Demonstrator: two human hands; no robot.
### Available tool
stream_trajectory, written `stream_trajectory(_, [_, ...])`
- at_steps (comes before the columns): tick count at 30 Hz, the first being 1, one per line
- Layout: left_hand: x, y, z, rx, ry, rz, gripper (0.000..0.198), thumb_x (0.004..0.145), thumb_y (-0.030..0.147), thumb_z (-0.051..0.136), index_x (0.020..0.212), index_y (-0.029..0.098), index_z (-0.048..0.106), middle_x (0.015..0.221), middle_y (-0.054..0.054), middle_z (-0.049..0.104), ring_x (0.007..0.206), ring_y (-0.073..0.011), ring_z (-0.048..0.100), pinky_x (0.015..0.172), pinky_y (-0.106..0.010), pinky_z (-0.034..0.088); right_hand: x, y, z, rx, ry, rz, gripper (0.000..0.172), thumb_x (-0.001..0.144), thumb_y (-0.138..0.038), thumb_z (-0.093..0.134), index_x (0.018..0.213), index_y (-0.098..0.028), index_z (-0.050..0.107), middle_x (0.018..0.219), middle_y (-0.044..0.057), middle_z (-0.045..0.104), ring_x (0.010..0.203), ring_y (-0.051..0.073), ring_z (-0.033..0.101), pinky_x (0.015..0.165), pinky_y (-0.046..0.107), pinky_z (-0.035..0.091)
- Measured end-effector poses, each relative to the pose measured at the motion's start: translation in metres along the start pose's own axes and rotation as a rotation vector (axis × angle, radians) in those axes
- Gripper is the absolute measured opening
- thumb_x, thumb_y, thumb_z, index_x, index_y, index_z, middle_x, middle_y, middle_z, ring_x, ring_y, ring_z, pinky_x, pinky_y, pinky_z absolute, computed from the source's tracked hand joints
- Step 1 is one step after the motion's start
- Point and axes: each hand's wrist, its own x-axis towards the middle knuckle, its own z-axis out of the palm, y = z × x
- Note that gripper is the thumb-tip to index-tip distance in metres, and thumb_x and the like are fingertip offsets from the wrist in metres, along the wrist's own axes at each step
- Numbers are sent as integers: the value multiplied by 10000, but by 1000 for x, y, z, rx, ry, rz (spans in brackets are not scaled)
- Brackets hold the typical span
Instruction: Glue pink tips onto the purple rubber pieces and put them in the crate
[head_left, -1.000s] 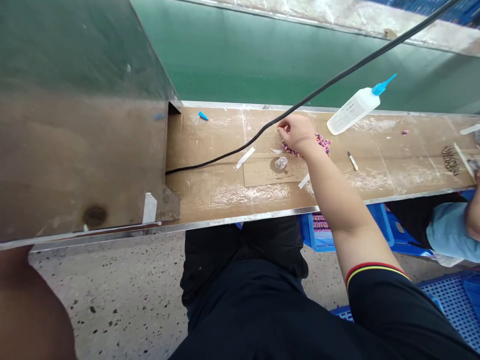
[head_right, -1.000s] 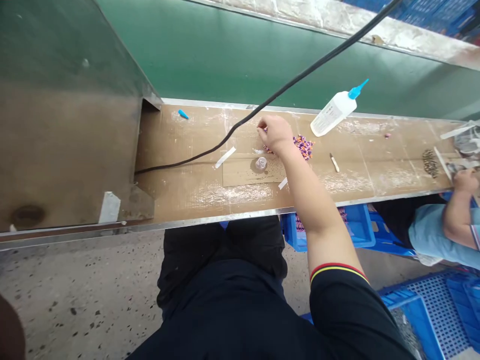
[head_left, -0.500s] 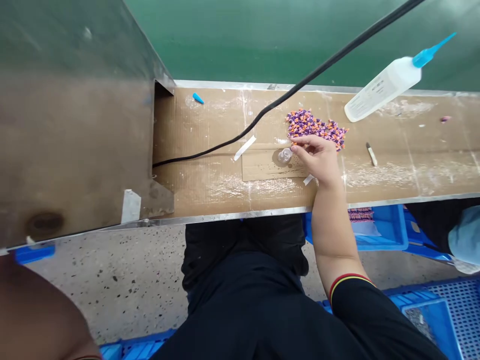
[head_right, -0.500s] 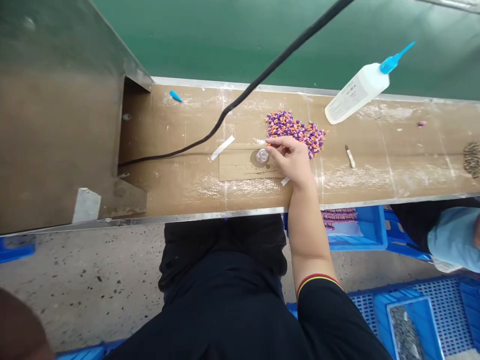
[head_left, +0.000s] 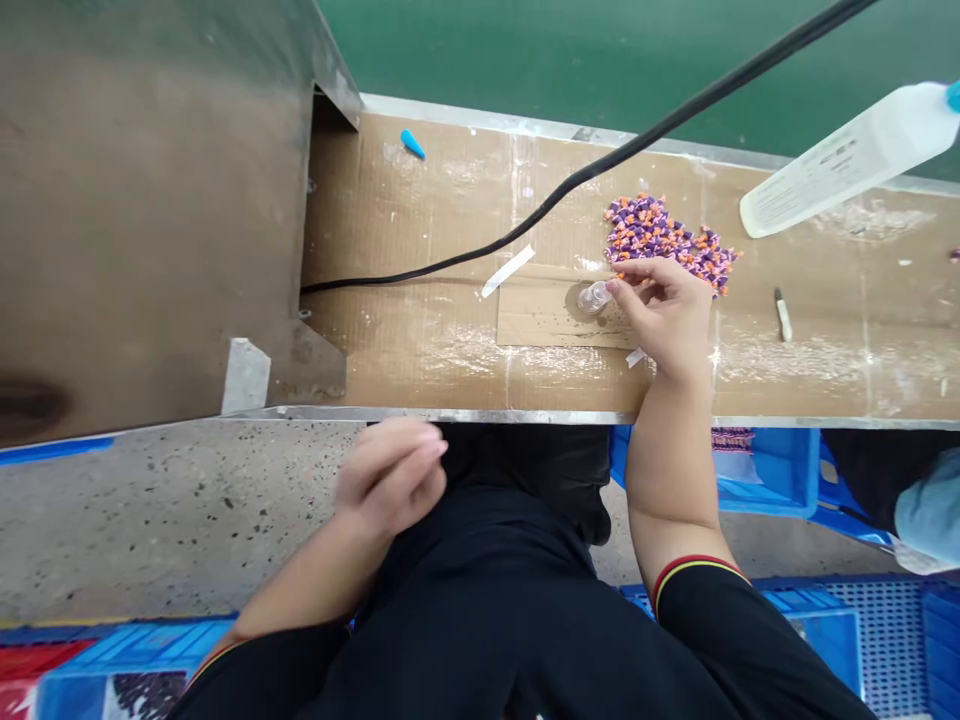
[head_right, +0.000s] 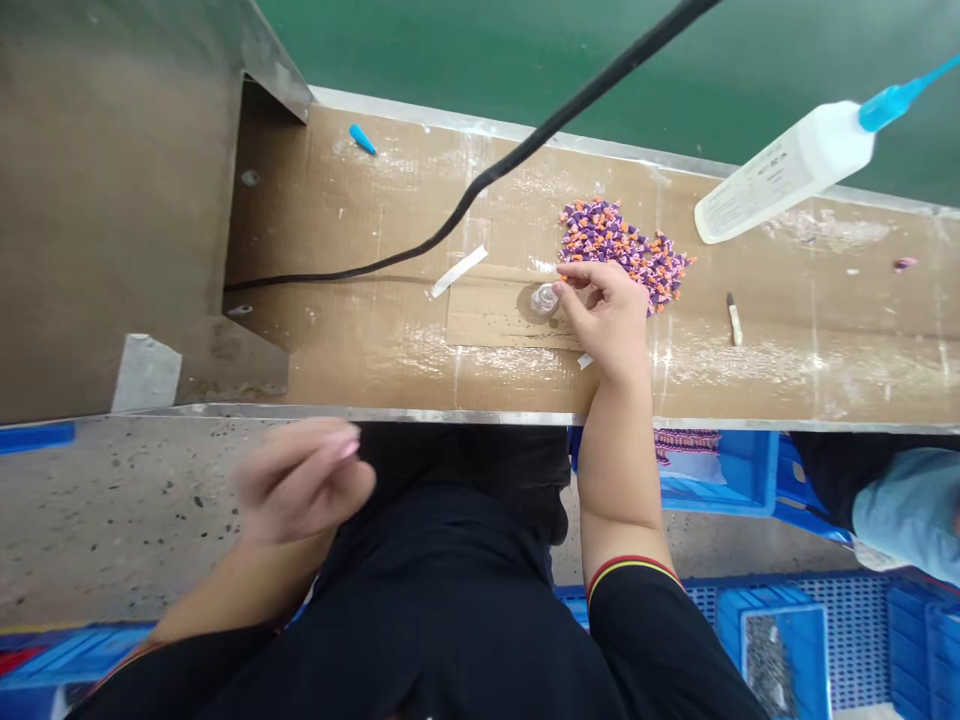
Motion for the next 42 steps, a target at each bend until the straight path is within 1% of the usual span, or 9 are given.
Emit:
stream_trajectory(1, [-2,2,14,13,32,119,88,1013,252,761,1062,305,811,850,-25,724,704,-168,713,608,-300,636,0,0,1,-7,7,-10,158,1014,-377,776,1124,-296,855,1012,34,836,739,182,701,709,366,612])
stream_trajectory(3, [-1,6,46,-44,47,76,164,1046,179,715,1106,294,815,930,-23,774,763,-145,746,642,-266,642,0,0,1,-21,17,-29,156,1008,-379,783,1119,-296,855,1014,37,838,760,191,715,728,376,627])
stream_trajectory(7, [5,5,96,-524,1,-414,131,1088,292,741,1135,291,863,953,-32,799,797,-120,751,724,-255,654,0,-2,1,-52,24,-44,164,1007,-394,774,1106,-287,849,1016,44,838,837,214,749,800,404,653])
stream_trajectory(11, [9,-8,117,-768,-8,-815,310,988,512,872,1192,280,896,883,-35,794,763,-110,716,736,-248,648,-1,0,1,-26,28,-37,231,1034,-453,751,1190,-298,822,999,34,812,784,189,723,718,367,626])
stream_trajectory(14, [9,-16,122,-767,1,-892,401,925,552,923,1204,265,899,870,-37,786,772,-110,694,750,-250,640,-1,5,2,23,90,-46,251,1051,-512,753,1160,-291,798,1031,45,803,835,190,738,703,354,614])
stream_trajectory(21, [11,-16,122,-811,-35,-850,440,904,590,936,1132,217,886,875,-40,803,755,-107,741,742,-231,660,-4,-1,2,178,159,-83,399,1029,-658,777,950,-277,687,880,9,724,732,157,697,645,324,595])
stream_trajectory(25, [11,-12,120,-889,-14,-879,434,878,581,961,1038,192,850,849,-38,821,726,-120,784,709,-225,675,-28,-35,13,376,167,-88,319,1006,-555,846,979,-266,712,848,-14,751,706,148,735,633,295,621])
stream_trajectory(31, [15,-11,119,-953,20,-913,386,853,576,983,1016,238,891,948,-48,870,803,-145,839,798,-249,719,-78,-82,55,476,161,-69,80,1046,-320,787,1113,-278,802,1002,11,850,807,157,813,725,302,694])
stream_trajectory(42, [17,-19,117,-1037,71,-958,363,738,555,1063,875,265,893,871,-15,837,773,-91,771,753,-194,651,-87,-100,83,484,294,-89,76,1078,-268,762,1131,-273,817,1047,31,880,906,174,851,778,319,723])
